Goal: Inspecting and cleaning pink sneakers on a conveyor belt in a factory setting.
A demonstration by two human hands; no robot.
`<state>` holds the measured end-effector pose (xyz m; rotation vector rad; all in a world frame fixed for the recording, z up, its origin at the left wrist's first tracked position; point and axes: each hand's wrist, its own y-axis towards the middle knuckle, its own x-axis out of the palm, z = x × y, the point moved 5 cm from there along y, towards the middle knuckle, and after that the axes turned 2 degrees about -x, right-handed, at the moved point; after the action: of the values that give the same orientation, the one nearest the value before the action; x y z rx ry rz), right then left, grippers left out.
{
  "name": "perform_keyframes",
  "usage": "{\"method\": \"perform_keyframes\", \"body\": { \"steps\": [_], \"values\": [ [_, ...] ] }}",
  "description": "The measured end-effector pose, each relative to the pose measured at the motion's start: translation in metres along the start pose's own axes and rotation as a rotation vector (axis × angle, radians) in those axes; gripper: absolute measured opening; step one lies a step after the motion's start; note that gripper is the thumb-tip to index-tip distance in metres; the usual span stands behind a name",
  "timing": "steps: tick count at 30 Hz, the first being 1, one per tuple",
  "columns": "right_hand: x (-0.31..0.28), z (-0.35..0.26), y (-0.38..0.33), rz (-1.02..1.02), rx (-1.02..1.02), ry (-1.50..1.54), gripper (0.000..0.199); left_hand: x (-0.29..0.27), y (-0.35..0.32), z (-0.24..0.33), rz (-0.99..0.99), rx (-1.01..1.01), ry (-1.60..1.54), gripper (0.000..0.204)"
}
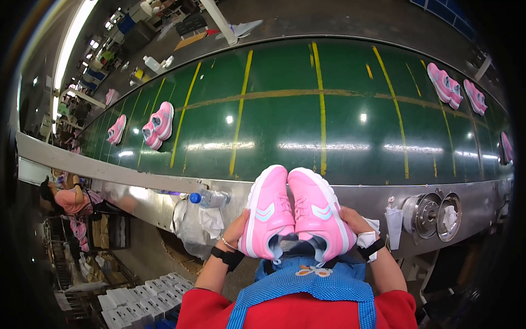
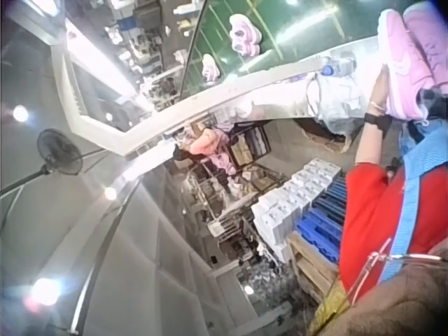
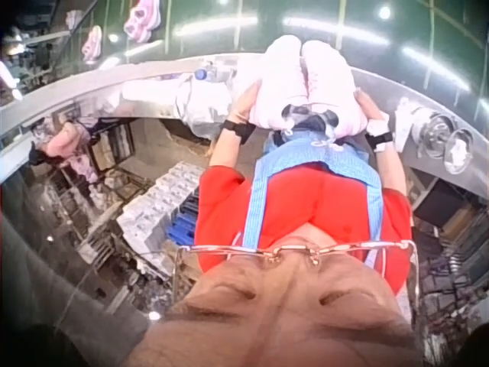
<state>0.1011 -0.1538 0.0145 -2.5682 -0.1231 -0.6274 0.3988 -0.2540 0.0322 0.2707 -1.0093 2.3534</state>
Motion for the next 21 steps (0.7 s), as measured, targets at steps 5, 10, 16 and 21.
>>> {"method": "perform_keyframes", "body": {
  "steps": [5,10,16,21],
  "values": [
    [0.004,0.001,-0.002,-0.027,-0.003,0.099,0.050,0.001,-0.003,-0.002,-0.008,-0.026,-0.141,0.048],
    [0.000,-0.010,0.002,0.137,-0.027,0.038,0.051,-0.005,0.013,0.005,0.082,0.034,-0.080,0.050],
    [0.011,-0.019,0.011,0.269,-0.051,0.321,0.053,-0.020,0.028,0.009,0.257,0.123,-0.138,0.052],
    [0.010,-0.014,0.013,0.345,-0.099,0.474,0.050,-0.001,0.020,0.018,0.336,0.074,-0.220,0.053]
  ]
}}
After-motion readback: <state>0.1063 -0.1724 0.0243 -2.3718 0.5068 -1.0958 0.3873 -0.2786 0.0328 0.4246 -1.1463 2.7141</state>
